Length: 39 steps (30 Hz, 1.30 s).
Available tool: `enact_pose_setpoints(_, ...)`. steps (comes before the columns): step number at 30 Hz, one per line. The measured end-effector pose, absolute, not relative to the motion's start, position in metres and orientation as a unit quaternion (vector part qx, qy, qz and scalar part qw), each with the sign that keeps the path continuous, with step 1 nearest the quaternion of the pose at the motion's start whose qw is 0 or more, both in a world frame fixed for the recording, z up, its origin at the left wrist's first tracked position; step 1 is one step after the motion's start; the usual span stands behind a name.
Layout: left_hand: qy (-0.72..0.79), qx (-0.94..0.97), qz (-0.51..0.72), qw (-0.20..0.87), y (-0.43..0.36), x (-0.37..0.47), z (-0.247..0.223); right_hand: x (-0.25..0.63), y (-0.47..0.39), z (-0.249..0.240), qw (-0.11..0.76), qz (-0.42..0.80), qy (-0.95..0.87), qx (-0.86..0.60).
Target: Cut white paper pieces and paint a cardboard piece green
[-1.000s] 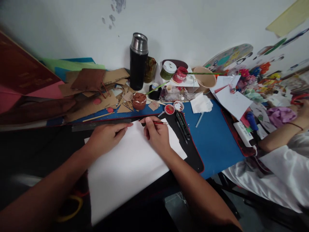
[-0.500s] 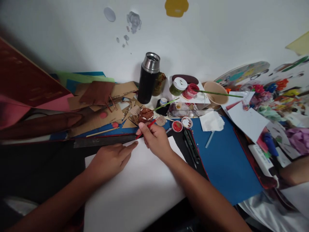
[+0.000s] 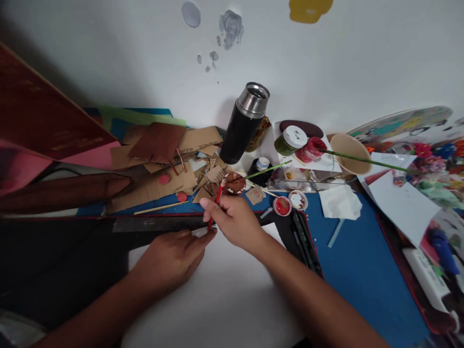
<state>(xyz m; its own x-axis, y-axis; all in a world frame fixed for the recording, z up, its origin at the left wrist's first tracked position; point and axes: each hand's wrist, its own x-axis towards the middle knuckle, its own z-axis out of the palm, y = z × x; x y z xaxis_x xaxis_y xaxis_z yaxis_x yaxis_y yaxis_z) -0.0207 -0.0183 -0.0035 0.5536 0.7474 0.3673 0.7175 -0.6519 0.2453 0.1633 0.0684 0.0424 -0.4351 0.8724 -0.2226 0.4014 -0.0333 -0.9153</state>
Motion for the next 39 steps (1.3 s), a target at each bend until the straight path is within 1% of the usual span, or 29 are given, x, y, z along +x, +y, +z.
enact_pose_setpoints(3,0.413,0.880,0.230,0.036,-0.019,-0.021,-0.004,0.160,0.070,0.047,0.200,0.515,-0.686,-0.475)
enact_pose_setpoints(8,0.413,0.877,0.243,0.035,-0.020,-0.020,-0.005,0.160,0.074,0.052,0.204,0.478,-0.708,-0.478)
enact_pose_setpoints(12,0.417,0.875,0.243,0.032,-0.019,-0.019,-0.006,0.160,0.078,0.053,0.190,0.434,-0.744,-0.470)
enact_pose_setpoints(22,0.420,0.874,0.241,0.041,-0.018,-0.019,-0.004,0.158,0.079,0.052,0.156,0.429,-0.764,-0.457)
enact_pose_setpoints(29,0.421,0.871,0.250,0.043,-0.018,-0.019,-0.002,0.154,0.082,0.053,0.138,0.376,-0.804,-0.440)
enact_pose_setpoints(39,0.419,0.874,0.241,0.045,-0.018,-0.020,-0.004,0.158,0.084,0.054,0.150,0.361,-0.802,-0.452)
